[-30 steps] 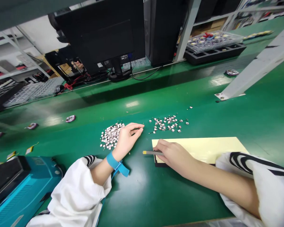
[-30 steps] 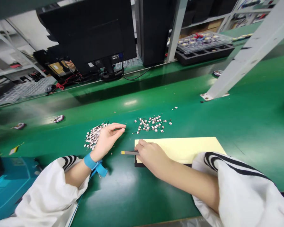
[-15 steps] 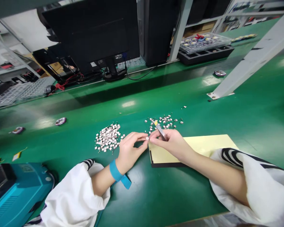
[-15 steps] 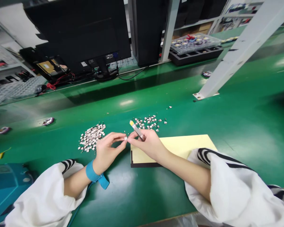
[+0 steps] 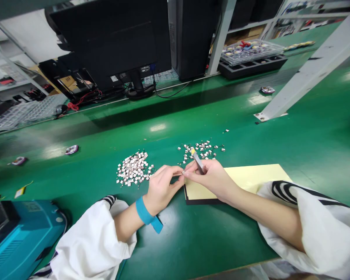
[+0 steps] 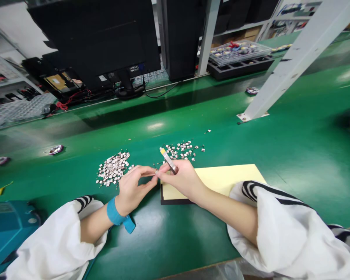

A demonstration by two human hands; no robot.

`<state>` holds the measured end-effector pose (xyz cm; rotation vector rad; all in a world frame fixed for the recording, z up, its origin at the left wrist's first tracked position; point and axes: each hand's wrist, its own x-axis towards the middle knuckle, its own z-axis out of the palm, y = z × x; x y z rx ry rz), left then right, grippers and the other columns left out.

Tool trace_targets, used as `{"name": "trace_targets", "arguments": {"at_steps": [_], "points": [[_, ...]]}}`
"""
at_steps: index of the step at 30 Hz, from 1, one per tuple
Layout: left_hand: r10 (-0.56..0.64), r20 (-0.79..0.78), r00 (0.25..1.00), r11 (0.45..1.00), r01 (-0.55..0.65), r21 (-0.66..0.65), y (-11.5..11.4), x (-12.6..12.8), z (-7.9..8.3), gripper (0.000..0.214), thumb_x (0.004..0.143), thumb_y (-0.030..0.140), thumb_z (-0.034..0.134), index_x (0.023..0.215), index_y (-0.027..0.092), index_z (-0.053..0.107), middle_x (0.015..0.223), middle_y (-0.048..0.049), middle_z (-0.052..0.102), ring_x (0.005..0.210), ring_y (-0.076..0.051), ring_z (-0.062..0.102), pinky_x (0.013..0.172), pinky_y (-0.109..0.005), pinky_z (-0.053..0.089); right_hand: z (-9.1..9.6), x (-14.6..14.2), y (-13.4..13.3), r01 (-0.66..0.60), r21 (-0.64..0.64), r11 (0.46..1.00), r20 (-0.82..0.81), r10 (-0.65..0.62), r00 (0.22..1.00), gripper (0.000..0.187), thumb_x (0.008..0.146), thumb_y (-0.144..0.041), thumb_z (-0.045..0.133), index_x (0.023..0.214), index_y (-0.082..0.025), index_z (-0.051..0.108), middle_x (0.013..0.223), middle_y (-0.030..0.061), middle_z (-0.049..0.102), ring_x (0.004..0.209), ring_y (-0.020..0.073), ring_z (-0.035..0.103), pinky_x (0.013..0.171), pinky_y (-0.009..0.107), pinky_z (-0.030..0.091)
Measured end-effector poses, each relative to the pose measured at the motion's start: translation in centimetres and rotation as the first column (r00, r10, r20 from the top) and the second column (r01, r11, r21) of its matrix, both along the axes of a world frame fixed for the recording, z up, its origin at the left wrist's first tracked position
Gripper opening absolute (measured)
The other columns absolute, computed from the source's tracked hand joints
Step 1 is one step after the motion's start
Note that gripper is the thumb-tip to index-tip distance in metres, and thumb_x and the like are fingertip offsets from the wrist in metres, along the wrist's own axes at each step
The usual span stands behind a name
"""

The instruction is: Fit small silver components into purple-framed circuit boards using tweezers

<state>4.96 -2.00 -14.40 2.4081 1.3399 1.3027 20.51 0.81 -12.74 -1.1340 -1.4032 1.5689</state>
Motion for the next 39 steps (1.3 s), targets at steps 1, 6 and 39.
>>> {"name": "trace_targets", "arguments": {"at_steps": [1,6,39], "points": [[-0.010,-0.019,1.000,1.000,0.010,0.015,0.0,0.0,0.0,0.011,0.078,0.014,0.059,0.086,0.017,0.052,0.074,-0.0001,0.062,0.067,-0.009,0.060,0.061,-0.017,0.052,0.0,0.0,-0.1,0.005,-0.025,1.000,-0.034,-0.006,0.999,0.010,0.061,-0.021,0.065,0.056,-0.013,0.060,0.067,0.0007,0.061,0.068,0.0130,0.055,0.064,0.024,0.042],[-0.033,0.009,0.999,0.999,0.033,0.010,-0.1,-0.1,0.2,0.015,0.076,0.012,0.061,0.087,0.017,0.051,0.075,0.0002,0.062,0.068,-0.008,0.060,0.063,-0.015,0.052,0.0,0.4,0.0,-0.011,-0.131,0.991,-0.112,-0.004,0.994,0.011,0.060,-0.018,0.065,0.054,-0.014,0.057,0.065,0.0001,0.062,0.067,0.0120,0.056,0.066,0.023,0.041],[0.076,-0.450,0.890,0.926,-0.230,-0.300,3.6,-5.9,2.6,0.007,0.079,0.023,0.057,0.075,0.019,0.062,0.075,-0.0004,0.068,0.067,-0.016,0.063,0.061,-0.023,0.047,-1.4,1.0,-1.2,-0.716,0.294,0.633,0.932,-0.023,0.362,0.019,0.078,-0.011,0.060,0.096,-0.017,0.064,0.088,0.0044,0.057,0.064,0.0159,0.060,0.057,0.026,0.044]]}}
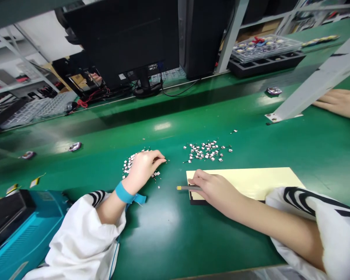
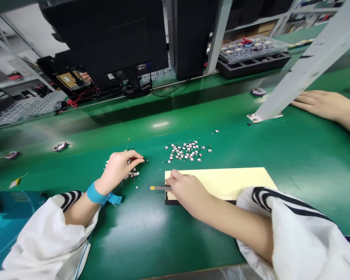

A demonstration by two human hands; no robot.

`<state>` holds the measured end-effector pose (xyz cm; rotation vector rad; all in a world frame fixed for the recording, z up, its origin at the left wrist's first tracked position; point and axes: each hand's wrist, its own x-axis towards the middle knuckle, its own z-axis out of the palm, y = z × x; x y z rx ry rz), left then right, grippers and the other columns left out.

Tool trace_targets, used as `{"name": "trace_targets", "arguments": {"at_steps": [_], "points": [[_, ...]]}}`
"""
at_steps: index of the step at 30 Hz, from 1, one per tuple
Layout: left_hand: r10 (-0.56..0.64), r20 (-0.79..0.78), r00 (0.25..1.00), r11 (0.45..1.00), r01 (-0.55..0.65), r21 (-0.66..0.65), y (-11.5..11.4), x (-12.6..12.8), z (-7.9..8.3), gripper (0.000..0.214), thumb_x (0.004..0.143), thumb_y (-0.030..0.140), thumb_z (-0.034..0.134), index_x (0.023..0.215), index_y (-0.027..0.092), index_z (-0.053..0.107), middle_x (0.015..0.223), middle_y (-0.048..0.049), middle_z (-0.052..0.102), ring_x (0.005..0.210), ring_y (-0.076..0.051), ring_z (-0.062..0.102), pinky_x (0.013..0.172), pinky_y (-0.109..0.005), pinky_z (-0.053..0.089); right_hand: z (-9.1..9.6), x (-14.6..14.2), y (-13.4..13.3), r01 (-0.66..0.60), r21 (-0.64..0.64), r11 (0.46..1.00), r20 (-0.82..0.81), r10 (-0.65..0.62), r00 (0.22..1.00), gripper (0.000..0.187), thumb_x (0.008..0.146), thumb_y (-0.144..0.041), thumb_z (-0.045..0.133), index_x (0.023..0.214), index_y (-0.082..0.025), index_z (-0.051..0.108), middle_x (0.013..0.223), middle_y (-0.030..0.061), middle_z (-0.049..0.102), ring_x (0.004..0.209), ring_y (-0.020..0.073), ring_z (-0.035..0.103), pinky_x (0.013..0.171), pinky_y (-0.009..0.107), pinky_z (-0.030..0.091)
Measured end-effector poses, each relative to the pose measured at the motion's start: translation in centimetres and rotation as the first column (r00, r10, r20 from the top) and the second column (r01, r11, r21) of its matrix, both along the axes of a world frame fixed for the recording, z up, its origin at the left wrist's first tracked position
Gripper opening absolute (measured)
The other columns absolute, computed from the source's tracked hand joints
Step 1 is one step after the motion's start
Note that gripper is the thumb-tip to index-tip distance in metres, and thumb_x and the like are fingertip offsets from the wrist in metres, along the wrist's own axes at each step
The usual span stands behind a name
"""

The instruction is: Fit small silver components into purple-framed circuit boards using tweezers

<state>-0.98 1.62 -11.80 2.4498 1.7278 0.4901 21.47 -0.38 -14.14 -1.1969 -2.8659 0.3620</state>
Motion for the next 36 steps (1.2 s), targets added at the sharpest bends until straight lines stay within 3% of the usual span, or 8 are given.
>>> {"name": "trace_targets", "arguments": {"at_steps": [3,7,20,23,26,30,33,36], "points": [[0.069,0.373,0.925,0.990,-0.017,-0.142,-0.3,1.1,-0.7,0.009,0.076,0.026,0.061,0.072,0.018,0.063,0.071,0.0002,0.068,0.063,-0.014,0.063,0.059,-0.022,0.049,0.1,-0.1,-0.1,-0.022,-0.025,0.999,0.035,0.023,0.999,0.028,0.075,-0.003,0.059,0.098,-0.019,0.063,0.091,0.0038,0.057,0.068,0.0157,0.060,0.060,0.025,0.043],[0.266,0.750,0.605,0.931,0.039,-0.362,-0.6,2.5,-1.9,0.011,0.068,0.023,0.066,0.073,0.014,0.063,0.074,-0.0039,0.069,0.070,-0.016,0.065,0.069,-0.026,0.053,0.8,-0.3,-0.1,0.026,-0.149,0.989,0.006,-0.025,1.000,0.023,0.078,-0.005,0.056,0.096,-0.017,0.063,0.090,0.0043,0.059,0.076,0.0179,0.060,0.064,0.026,0.043],[0.393,0.823,0.410,0.863,0.145,-0.484,-1.1,3.5,-3.0,0.025,0.062,0.025,0.072,0.079,0.011,0.060,0.072,-0.0052,0.066,0.069,-0.013,0.064,0.070,-0.024,0.052,0.5,-0.3,0.4,0.131,-0.340,0.931,-0.311,-0.243,0.919,0.010,0.072,-0.006,0.056,0.069,-0.015,0.059,0.068,-0.0004,0.057,0.058,0.0109,0.050,0.053,0.021,0.033],[0.403,0.834,0.376,0.850,0.184,-0.494,-1.2,3.6,-2.6,0.027,0.065,0.029,0.070,0.082,0.010,0.061,0.075,-0.0061,0.066,0.070,-0.013,0.063,0.071,-0.024,0.051,0.5,-0.1,0.7,0.144,-0.378,0.915,-0.479,-0.326,0.815,0.008,0.075,-0.013,0.054,0.067,-0.015,0.054,0.056,-0.0032,0.047,0.047,0.0083,0.040,0.047,0.020,0.029],[0.395,0.863,0.315,0.840,0.255,-0.478,-1.6,4.0,-2.1,0.027,0.067,0.029,0.070,0.085,0.011,0.060,0.074,-0.0043,0.065,0.069,-0.011,0.062,0.070,-0.021,0.050,0.5,-0.2,0.9,0.134,-0.504,0.853,-0.617,-0.464,0.635,0.010,0.075,-0.025,0.056,0.076,-0.016,0.052,0.050,-0.0069,0.037,0.043,0.0071,0.032,0.043,0.019,0.025],[0.375,0.896,0.236,0.830,0.345,-0.438,-2.4,4.7,-2.0,0.022,0.068,0.022,0.070,0.085,0.012,0.060,0.079,-0.0029,0.065,0.071,-0.009,0.061,0.071,-0.018,0.050,0.4,-0.8,1.0,0.058,-0.677,0.734,-0.642,-0.627,0.442,0.031,0.063,-0.034,0.069,0.079,-0.015,0.049,0.065,-0.0031,0.051,0.044,0.0049,0.032,0.042,0.018,0.027],[0.377,0.902,0.210,0.834,0.347,-0.429,-2.7,5.1,-2.1,0.021,0.067,0.019,0.071,0.082,0.012,0.059,0.080,-0.0030,0.066,0.071,-0.009,0.062,0.071,-0.018,0.051,0.3,-1.1,1.2,0.033,-0.725,0.688,-0.623,-0.676,0.393,0.040,0.056,-0.032,0.075,0.078,-0.015,0.047,0.070,0.0003,0.058,0.045,0.0048,0.035,0.043,0.018,0.031],[0.379,0.904,0.198,0.837,0.343,-0.426,-2.8,5.2,-2.1,0.022,0.065,0.017,0.072,0.082,0.012,0.059,0.076,-0.0027,0.066,0.069,-0.009,0.063,0.069,-0.018,0.051,0.3,-1.0,1.4,0.058,-0.714,0.697,-0.631,-0.678,0.377,0.041,0.054,-0.032,0.076,0.078,-0.015,0.047,0.068,0.0006,0.058,0.043,0.0042,0.033,0.042,0.018,0.029]]}}
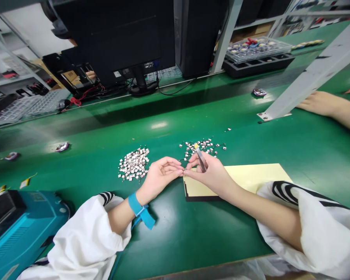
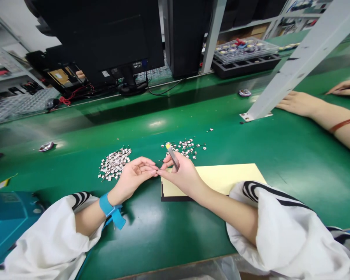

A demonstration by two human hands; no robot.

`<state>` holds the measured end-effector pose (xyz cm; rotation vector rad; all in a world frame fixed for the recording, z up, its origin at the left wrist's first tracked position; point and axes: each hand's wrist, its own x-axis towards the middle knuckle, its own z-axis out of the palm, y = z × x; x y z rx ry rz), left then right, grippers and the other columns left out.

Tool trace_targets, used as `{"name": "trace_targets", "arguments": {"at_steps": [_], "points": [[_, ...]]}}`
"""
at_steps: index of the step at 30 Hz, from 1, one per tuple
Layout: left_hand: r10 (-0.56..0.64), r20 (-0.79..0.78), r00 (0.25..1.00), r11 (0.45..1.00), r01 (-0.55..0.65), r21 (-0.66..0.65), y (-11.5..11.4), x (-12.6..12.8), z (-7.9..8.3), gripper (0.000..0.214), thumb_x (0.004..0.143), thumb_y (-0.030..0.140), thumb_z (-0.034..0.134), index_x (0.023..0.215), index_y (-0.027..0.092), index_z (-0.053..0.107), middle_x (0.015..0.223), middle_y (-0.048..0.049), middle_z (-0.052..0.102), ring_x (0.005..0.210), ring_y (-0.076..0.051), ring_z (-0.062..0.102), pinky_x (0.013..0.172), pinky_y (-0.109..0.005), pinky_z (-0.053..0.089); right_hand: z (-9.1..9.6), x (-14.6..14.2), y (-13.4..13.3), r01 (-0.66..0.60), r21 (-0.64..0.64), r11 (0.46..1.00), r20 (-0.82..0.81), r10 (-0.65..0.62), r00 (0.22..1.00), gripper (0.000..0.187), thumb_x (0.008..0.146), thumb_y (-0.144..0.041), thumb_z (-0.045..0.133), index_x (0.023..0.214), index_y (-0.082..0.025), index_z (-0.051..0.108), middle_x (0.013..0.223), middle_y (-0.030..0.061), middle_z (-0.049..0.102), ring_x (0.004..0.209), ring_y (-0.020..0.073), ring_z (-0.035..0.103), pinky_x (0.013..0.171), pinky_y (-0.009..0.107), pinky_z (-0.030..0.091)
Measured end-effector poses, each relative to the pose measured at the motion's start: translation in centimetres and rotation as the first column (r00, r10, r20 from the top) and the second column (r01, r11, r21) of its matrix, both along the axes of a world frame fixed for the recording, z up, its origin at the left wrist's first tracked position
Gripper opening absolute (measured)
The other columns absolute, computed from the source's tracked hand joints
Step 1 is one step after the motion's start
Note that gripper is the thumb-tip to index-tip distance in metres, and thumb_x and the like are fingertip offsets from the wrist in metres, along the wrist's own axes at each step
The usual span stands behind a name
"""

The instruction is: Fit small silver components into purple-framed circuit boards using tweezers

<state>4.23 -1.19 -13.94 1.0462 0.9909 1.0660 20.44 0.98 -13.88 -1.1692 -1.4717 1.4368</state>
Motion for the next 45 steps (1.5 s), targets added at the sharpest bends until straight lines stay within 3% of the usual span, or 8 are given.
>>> {"name": "trace_targets", "arguments": {"at_steps": [8,12,15,18,27,33,40,45], "points": [[0.086,-0.046,0.995,0.996,-0.087,-0.012,0.7,-0.6,0.1,0.020,0.065,0.020,0.072,0.080,0.010,0.062,0.078,-0.0052,0.068,0.070,-0.010,0.063,0.070,-0.018,0.051,-0.1,1.0,0.0,-0.122,0.350,0.929,0.202,0.052,0.978,0.024,0.070,-0.022,0.063,0.084,-0.019,0.044,0.069,-0.0021,0.060,0.041,0.0052,0.030,0.043,0.019,0.028],[0.151,-0.232,0.961,0.965,-0.093,0.243,0.3,-0.5,-0.2,0.019,0.070,0.019,0.066,0.086,0.013,0.059,0.078,-0.0041,0.066,0.071,-0.011,0.064,0.070,-0.021,0.052,-0.1,0.7,-0.4,-0.138,0.286,0.948,0.179,0.088,0.980,0.033,0.070,-0.027,0.065,0.088,-0.021,0.038,0.070,-0.0031,0.061,0.041,0.0058,0.029,0.043,0.019,0.027],[0.318,-0.505,0.802,0.768,0.094,0.633,-0.5,-0.3,-0.2,0.009,0.077,0.014,0.059,0.086,0.015,0.060,0.079,-0.0036,0.066,0.071,-0.011,0.063,0.067,-0.020,0.052,-0.1,0.3,-0.4,-0.053,0.116,0.992,0.045,0.048,0.998,0.038,0.069,-0.038,0.066,0.087,-0.019,0.038,0.068,-0.0016,0.060,0.042,0.0059,0.030,0.042,0.018,0.026],[0.450,-0.561,0.695,0.586,0.244,0.773,-1.0,-0.1,0.0,0.011,0.078,0.011,0.058,0.088,0.015,0.060,0.078,-0.0030,0.066,0.070,-0.010,0.062,0.066,-0.018,0.051,0.0,0.1,-0.2,-0.051,0.028,0.998,-0.017,0.052,0.999,0.044,0.064,-0.042,0.069,0.085,-0.018,0.039,0.064,-0.0011,0.059,0.043,0.0061,0.031,0.043,0.019,0.026],[0.048,-0.408,0.912,0.916,0.123,0.383,-0.6,-0.5,-0.4,0.022,0.076,0.018,0.061,0.097,0.012,0.062,0.089,-0.0072,0.067,0.076,-0.013,0.065,0.075,-0.021,0.055,-0.3,1.2,0.0,-0.122,0.383,0.916,0.118,0.083,0.990,0.018,0.078,-0.024,0.056,0.089,-0.021,0.042,0.072,-0.0017,0.062,0.051,0.0091,0.049,0.051,0.021,0.037],[0.165,-0.536,0.828,0.782,0.221,0.582,-0.5,-0.5,-0.1,0.012,0.076,0.016,0.061,0.087,0.016,0.067,0.086,-0.0051,0.068,0.078,-0.013,0.063,0.072,-0.022,0.052,-0.4,1.2,0.0,-0.170,0.415,0.894,0.162,0.111,0.981,0.018,0.079,-0.019,0.055,0.092,-0.022,0.043,0.073,-0.0025,0.063,0.065,0.0115,0.059,0.057,0.020,0.041],[0.282,-0.530,0.800,0.766,0.146,0.626,-0.5,-0.4,-0.2,0.005,0.073,0.019,0.065,0.076,0.016,0.065,0.073,-0.0029,0.066,0.066,-0.011,0.061,0.063,-0.020,0.049,0.2,1.2,0.1,0.011,0.300,0.954,0.226,-0.082,0.971,0.021,0.071,-0.036,0.062,0.077,-0.018,0.052,0.052,-0.0044,0.043,0.044,0.0087,0.033,0.044,0.021,0.027],[0.416,-0.478,0.774,0.699,0.063,0.712,-0.8,-0.5,-0.4,0.013,0.073,0.020,0.066,0.085,0.017,0.064,0.075,-0.0017,0.067,0.064,-0.010,0.062,0.063,-0.019,0.050,0.6,0.8,-0.3,-0.118,0.064,0.991,0.104,0.110,0.988,0.027,0.072,-0.043,0.061,0.070,-0.016,0.059,0.050,-0.0029,0.039,0.046,0.0093,0.035,0.043,0.022,0.026]]}}
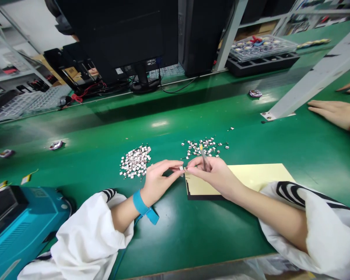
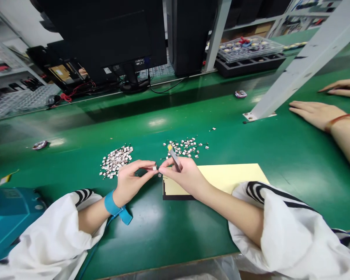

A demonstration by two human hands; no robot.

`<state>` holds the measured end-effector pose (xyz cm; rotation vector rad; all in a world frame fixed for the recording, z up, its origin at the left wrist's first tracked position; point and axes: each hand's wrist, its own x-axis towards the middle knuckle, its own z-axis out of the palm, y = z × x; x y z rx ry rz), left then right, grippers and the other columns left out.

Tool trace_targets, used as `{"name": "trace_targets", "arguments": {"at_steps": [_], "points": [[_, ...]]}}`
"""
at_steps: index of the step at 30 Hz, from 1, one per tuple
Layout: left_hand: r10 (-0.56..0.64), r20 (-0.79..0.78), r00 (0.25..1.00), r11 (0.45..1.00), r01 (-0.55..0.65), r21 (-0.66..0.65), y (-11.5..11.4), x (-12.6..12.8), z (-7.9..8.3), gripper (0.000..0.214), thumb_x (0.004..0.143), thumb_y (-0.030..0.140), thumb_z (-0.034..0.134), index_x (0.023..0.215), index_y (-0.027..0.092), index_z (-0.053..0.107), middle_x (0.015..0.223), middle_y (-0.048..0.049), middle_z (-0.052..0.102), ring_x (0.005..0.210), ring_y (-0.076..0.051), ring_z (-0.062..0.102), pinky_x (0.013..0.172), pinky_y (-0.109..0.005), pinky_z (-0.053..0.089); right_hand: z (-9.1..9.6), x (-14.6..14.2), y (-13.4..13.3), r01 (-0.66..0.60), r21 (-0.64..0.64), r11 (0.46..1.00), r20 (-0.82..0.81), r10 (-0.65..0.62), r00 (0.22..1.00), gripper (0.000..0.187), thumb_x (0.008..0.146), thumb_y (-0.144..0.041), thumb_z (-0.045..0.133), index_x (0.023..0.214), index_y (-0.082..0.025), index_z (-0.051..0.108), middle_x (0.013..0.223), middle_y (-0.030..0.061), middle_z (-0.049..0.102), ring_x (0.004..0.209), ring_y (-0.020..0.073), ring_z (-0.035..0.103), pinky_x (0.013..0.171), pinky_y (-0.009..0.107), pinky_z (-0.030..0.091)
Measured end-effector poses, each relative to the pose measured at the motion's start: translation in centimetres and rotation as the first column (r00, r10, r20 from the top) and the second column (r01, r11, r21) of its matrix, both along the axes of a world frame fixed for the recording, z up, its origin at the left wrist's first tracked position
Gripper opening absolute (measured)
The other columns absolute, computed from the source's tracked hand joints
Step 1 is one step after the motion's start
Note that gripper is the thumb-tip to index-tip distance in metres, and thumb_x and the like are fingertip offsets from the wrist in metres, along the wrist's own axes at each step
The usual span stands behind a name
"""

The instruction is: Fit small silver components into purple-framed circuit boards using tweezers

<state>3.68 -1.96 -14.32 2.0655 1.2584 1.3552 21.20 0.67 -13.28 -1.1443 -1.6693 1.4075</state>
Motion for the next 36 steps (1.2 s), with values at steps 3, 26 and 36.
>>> {"name": "trace_targets", "arguments": {"at_steps": [3,26,36], "points": [[0.008,-0.070,0.998,0.993,0.000,0.115,-0.12,0.05,0.14,0.010,0.074,0.018,0.065,0.083,0.017,0.063,0.073,-0.0013,0.068,0.064,-0.010,0.062,0.062,-0.019,0.050,0.06,-0.27,-0.29,-0.066,-0.047,0.997,-0.088,0.062,0.994,0.028,0.072,-0.044,0.061,0.071,-0.016,0.060,0.062,0.0010,0.051,0.054,0.0111,0.043,0.047,0.023,0.032],[-0.045,-0.198,0.979,0.970,0.091,0.226,-0.38,0.19,0.11,0.017,0.075,0.013,0.064,0.091,0.018,0.060,0.077,-0.0012,0.068,0.065,-0.010,0.063,0.063,-0.018,0.049,0.15,-0.63,-0.19,-0.110,-0.182,0.977,-0.070,0.098,0.993,0.019,0.067,-0.033,0.060,0.064,-0.015,0.054,0.050,-0.0057,0.037,0.047,0.0072,0.028,0.046,0.021,0.021],[-0.064,-0.129,0.990,0.992,0.077,0.097,-0.65,0.43,0.19,0.014,0.076,0.019,0.063,0.090,0.019,0.061,0.078,-0.0015,0.068,0.066,-0.012,0.065,0.064,-0.020,0.051,0.52,-0.41,-0.03,-0.096,-0.243,0.965,-0.141,0.063,0.988,0.029,0.058,-0.033,0.073,0.067,-0.014,0.053,0.054,-0.0046,0.049,0.050,0.0076,0.043,0.048,0.020,0.031]]}}
